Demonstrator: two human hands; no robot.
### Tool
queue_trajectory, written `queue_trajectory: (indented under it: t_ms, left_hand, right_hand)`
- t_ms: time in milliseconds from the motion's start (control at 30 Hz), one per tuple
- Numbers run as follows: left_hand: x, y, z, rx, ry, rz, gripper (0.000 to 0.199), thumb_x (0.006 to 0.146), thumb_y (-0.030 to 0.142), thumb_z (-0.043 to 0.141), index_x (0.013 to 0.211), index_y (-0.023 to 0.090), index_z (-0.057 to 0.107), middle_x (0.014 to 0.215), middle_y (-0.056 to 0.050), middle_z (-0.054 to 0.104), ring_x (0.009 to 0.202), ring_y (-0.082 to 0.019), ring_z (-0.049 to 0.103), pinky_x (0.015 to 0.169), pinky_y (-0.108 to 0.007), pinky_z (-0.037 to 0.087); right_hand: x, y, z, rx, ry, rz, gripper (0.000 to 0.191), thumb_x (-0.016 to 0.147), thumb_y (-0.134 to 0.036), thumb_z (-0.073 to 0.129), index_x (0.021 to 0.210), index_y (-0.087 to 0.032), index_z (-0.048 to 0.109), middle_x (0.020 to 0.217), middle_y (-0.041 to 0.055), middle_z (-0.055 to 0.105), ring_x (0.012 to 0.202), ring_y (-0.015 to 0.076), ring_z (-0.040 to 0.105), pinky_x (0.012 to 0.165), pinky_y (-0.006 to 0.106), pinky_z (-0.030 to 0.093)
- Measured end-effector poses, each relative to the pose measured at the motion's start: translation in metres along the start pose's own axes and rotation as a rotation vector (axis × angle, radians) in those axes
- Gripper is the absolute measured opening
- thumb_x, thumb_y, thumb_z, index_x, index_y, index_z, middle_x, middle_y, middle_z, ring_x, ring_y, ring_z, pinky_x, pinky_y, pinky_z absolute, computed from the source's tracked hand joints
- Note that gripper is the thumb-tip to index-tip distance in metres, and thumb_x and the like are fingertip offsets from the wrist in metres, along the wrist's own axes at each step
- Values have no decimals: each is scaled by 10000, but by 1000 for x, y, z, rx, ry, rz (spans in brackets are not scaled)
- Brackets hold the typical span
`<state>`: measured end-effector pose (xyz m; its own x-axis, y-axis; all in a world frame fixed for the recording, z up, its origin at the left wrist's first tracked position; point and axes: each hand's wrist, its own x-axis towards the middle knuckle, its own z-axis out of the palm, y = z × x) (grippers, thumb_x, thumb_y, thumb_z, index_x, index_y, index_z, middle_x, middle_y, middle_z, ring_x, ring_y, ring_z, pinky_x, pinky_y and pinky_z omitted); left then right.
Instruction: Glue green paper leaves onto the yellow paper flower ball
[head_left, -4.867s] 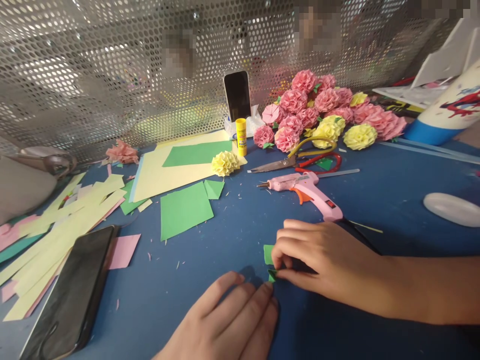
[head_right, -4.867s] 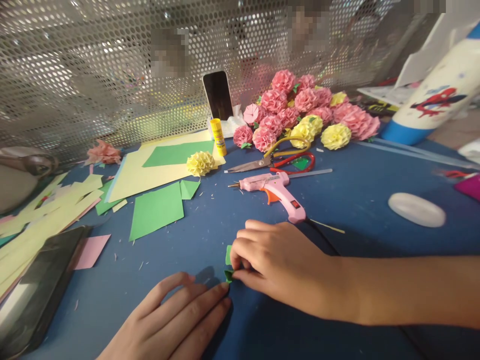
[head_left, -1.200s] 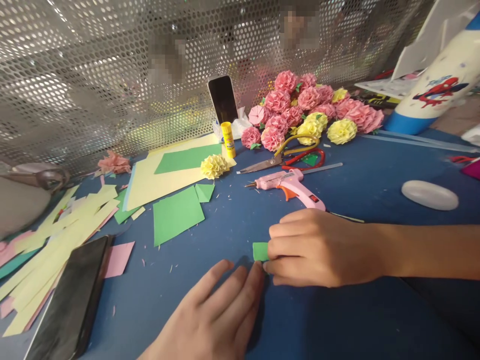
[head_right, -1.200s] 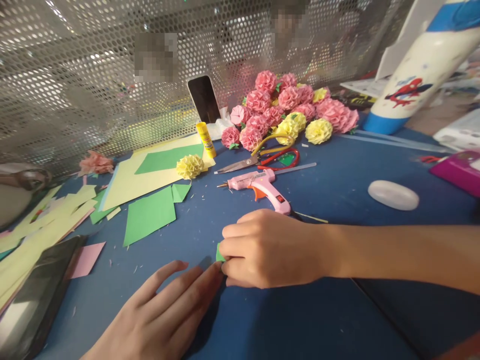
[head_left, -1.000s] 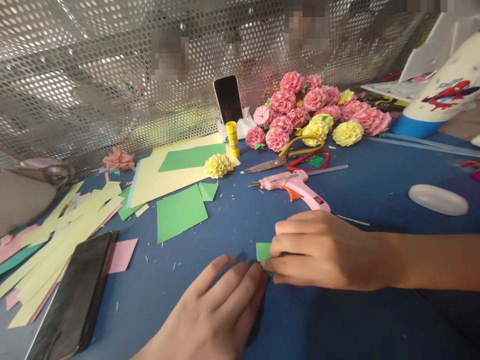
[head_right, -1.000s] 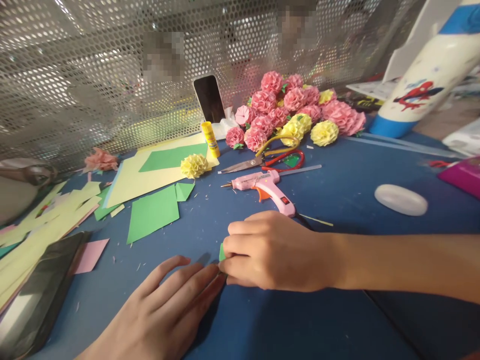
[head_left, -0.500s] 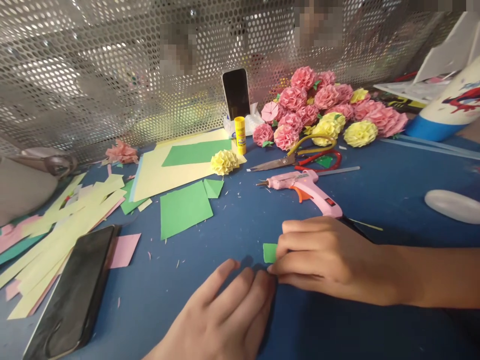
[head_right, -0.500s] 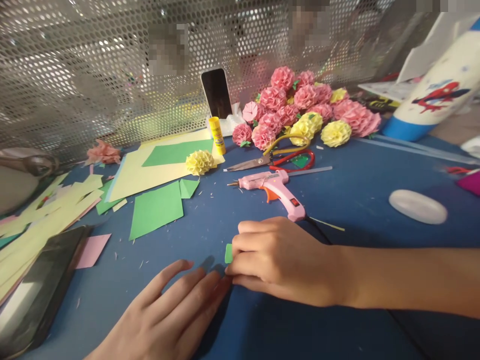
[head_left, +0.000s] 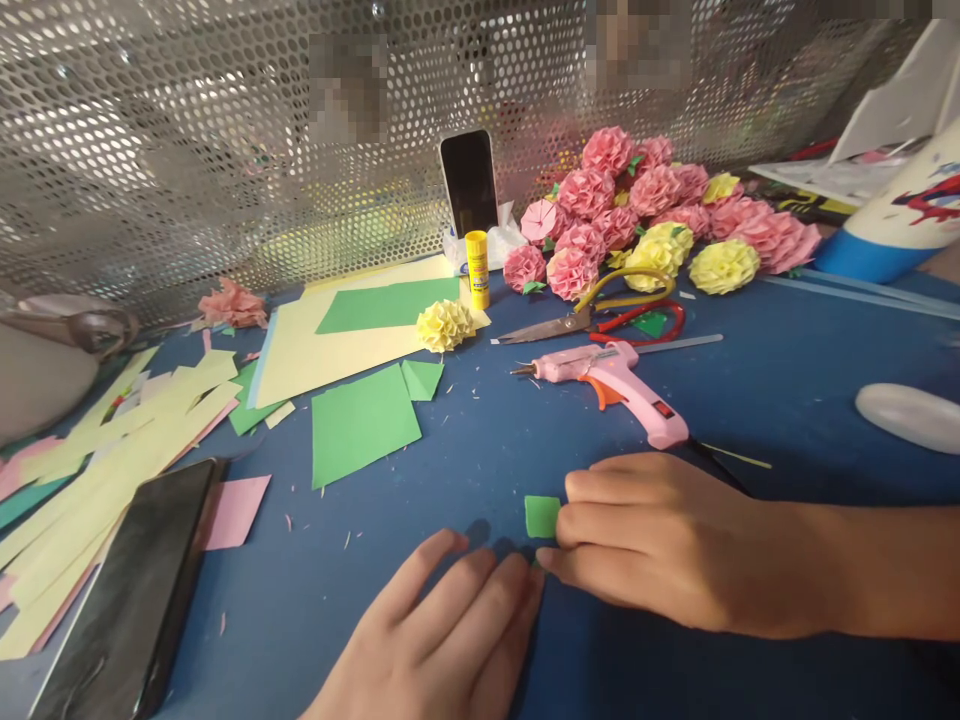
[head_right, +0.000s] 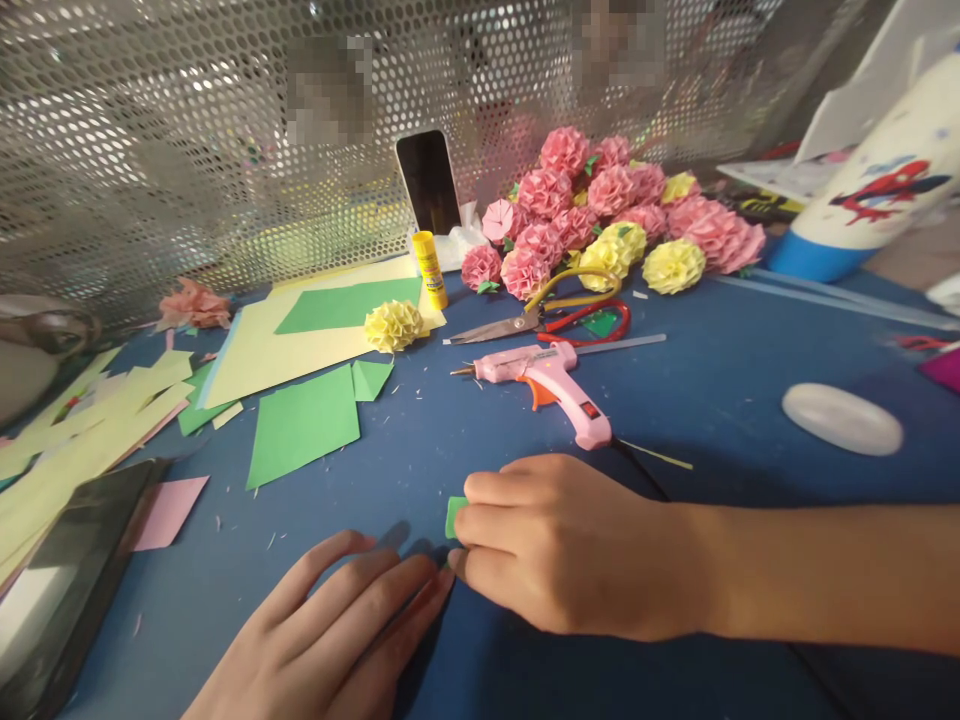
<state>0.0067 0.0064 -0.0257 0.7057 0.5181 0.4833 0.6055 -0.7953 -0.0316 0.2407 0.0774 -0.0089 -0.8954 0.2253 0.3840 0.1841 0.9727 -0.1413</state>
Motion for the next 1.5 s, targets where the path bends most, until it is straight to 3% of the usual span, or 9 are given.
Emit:
queue_trajectory:
  t_ms: [133, 400, 567, 767, 1000, 1300, 1500]
  left_hand:
    - [-1, 0, 3, -16, 9, -14, 210, 971, 103, 540, 1062, 125, 727, 998, -11, 754, 922, -143, 654, 1061, -333, 371]
    - [-4, -2, 3, -19, 61, -25, 194, 939, 88, 578, 1003, 141, 754, 985, -24, 776, 850, -164, 659, 977, -361, 411]
    - [-5, -3, 2, -25, 29, -18, 191, 947, 122, 584, 1011, 164, 759, 1035, -7, 779, 862, -158, 671, 971, -356, 421]
    - [-6, -4, 0, -22, 33, -2, 214, 972, 137, 552, 1022, 169, 757, 1041, -2, 779, 871, -152, 668, 996, -359, 399]
    - [-5, -6, 3, -39, 1, -2, 236, 970, 143, 560, 1126, 193, 731, 1056, 3, 771, 922, -164, 665, 995, -364, 398]
    - [-6, -4, 8, -4, 20, 5, 208, 949, 137, 592, 1058, 198, 757, 984, 6, 772, 891, -159, 646, 1032, -353, 372]
    - [-6, -2, 8, 10, 21, 51, 230, 971, 156, 564, 1095, 214, 750, 1060, 12, 766, 943, -154, 644, 1081, -356, 336]
  right_hand:
    - [-1, 1, 0, 15, -6, -12, 297, 985, -79, 429, 885, -139, 702, 733, 23, 601, 701, 181, 466, 637, 321, 387]
    - [0, 3, 0, -42, -116, -51, 176, 930, -120, 566, 771, -167, 626, 784, 8, 590, 732, 167, 469, 628, 321, 365]
    - [0, 0, -11, -81, -88, -59, 253, 980, -195, 498, 791, -172, 664, 721, 6, 599, 677, 164, 478, 586, 334, 338]
    - [-1, 0, -11, -53, 36, 115, 218, 972, -269, 567, 813, -183, 688, 726, -2, 631, 693, 158, 507, 590, 319, 331]
    - [-2, 4, 1, 89, -22, 169, 205, 980, -260, 561, 827, -182, 673, 761, 7, 632, 705, 150, 499, 614, 290, 333]
    - [-4, 5, 6, 239, -27, 228, 132, 953, -238, 600, 846, -189, 660, 786, -15, 623, 730, 141, 492, 641, 286, 341]
    - [-4, 5, 9, 292, -42, 252, 151, 940, -186, 589, 792, -187, 617, 775, -24, 612, 719, 130, 493, 636, 278, 343]
